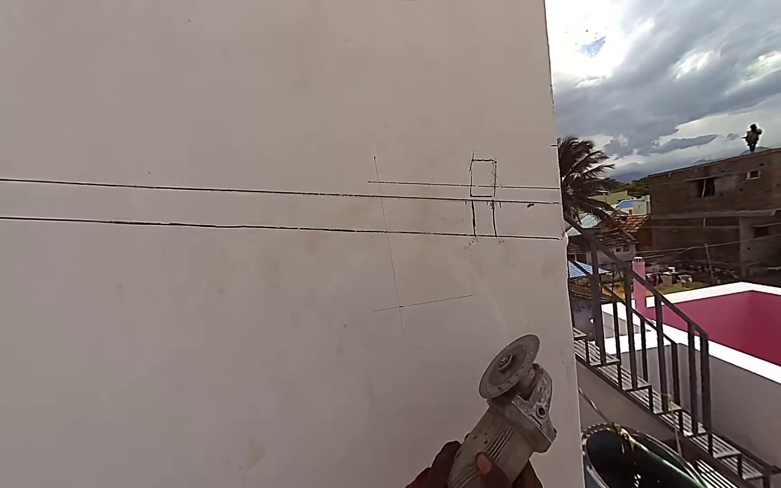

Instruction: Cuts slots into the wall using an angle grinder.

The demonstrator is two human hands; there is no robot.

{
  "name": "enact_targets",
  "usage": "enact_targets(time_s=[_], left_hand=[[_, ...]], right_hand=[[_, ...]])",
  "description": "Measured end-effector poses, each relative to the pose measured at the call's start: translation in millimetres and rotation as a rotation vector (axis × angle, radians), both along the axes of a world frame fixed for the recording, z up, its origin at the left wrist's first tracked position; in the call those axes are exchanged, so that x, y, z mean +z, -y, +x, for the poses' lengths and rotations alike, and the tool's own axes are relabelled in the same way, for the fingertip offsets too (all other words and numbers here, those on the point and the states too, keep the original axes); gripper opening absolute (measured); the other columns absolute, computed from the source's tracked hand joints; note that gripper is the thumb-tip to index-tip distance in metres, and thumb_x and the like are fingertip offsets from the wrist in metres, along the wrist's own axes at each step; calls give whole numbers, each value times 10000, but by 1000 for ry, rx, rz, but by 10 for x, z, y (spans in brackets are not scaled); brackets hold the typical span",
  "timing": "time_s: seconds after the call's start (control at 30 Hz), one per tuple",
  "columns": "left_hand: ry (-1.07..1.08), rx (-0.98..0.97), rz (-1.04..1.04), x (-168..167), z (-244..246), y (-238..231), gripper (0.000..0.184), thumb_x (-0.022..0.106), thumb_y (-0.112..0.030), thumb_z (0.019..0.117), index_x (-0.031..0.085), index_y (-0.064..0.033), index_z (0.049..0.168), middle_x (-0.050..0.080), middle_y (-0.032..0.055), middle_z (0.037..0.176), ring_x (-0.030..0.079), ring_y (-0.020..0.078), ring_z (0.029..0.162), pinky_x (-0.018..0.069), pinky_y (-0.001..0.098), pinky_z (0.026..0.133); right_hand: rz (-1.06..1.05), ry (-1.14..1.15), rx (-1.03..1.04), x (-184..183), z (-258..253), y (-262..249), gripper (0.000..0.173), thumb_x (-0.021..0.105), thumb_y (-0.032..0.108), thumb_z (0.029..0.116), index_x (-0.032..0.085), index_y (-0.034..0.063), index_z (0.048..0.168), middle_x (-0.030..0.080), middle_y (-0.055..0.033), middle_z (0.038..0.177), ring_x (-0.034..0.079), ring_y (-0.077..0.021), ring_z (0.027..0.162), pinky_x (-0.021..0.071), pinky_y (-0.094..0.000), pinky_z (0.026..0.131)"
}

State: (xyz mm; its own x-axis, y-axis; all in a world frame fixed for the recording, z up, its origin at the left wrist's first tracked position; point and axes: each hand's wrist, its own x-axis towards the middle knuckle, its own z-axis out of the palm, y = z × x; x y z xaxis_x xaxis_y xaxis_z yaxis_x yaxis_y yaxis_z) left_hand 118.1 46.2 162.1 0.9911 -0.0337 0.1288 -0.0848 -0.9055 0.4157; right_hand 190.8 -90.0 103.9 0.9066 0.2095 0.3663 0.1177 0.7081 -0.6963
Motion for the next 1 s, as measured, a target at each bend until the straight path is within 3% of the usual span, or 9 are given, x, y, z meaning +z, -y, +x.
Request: enact_targets(time_s=[0.07, 0.17, 0.3, 0.37, 0.5, 0.6, 0.73, 0.83, 1.0], left_hand=[[2, 57, 117, 469, -106, -225, 1075, 852, -368, 703, 294, -311, 1620, 700, 127, 1270, 698, 362, 1094, 552, 608, 890], [-52, 100, 377, 1196, -209, -409, 1077, 854, -303, 735, 240, -438, 1609, 687, 97, 1256, 682, 356, 1086, 550, 603, 844], [58, 263, 597, 1786, -276, -214, 1020, 795, -201, 766, 259, -299, 1629, 655, 168, 1240, 672, 401, 1055, 550, 585, 816], [161, 346, 678, 1963, -283, -187, 911, 789, -275, 803, 347, -226, 1597, 682, 167, 1201, 689, 375, 1040, 558, 548, 836], [255, 423, 884, 2537, -326, -275, 677, 764, -360, 835, 523, -292, 1464, 719, 46, 1017, 704, 243, 918, 556, 445, 752], [293, 378, 1020, 3094, -313, -303, 645, 779, -331, 846, 538, -308, 1444, 727, 41, 979, 705, 260, 890, 556, 489, 709], [254, 417, 1179, 3756, -270, -172, 717, 801, -263, 820, 504, -361, 1466, 729, 47, 987, 699, 277, 897, 542, 524, 714], [305, 423, 1286, 3992, -227, -118, 682, 809, -300, 802, 533, -378, 1421, 721, 31, 917, 693, 261, 851, 530, 507, 682], [345, 434, 1213, 3914, -216, -56, 668, 838, -311, 774, 556, -361, 1378, 701, 7, 829, 682, 234, 793, 520, 489, 648]], right_hand=[[48, -40, 138, 352, -25, -31, 641, 809, 100, 857, 399, 24, 1344, 694, -123, 1117, 722, -219, 994, 613, -421, 908], [175, -109, 296, 667, 58, -283, 709, 838, 136, 829, 402, 33, 1380, 669, -199, 1181, 716, -338, 1022, 620, -524, 871], [320, -84, 280, 1122, 167, -622, 682, 757, 153, 920, 351, 25, 1452, 611, -246, 1280, 680, -391, 1098, 608, -581, 869], [360, -8, 279, 1339, 318, -740, 678, 735, 144, 945, 321, -15, 1457, 594, -265, 1290, 667, -404, 1118, 596, -609, 893], [421, 53, 349, 1943, 314, -885, 494, 669, 74, 977, 420, -35, 1390, 619, -264, 1256, 675, -388, 1121, 584, -586, 950], [425, 103, 380, 2417, 132, -971, 475, 698, 229, 984, 499, 67, 1383, 665, -188, 1234, 695, -337, 1093, 592, -521, 933], [421, 135, 400, 2939, 87, -1092, 547, 656, 408, 998, 469, 140, 1436, 668, -145, 1257, 708, -308, 1062, 614, -498, 862], [407, 145, 388, 3164, 105, -1095, 501, 618, 435, 1014, 505, 145, 1408, 689, -129, 1197, 723, -272, 974, 621, -448, 802], [375, 163, 304, 3198, 172, -984, 539, 680, 436, 979, 492, 133, 1383, 708, -135, 1079, 736, -262, 873, 634, -432, 723]])
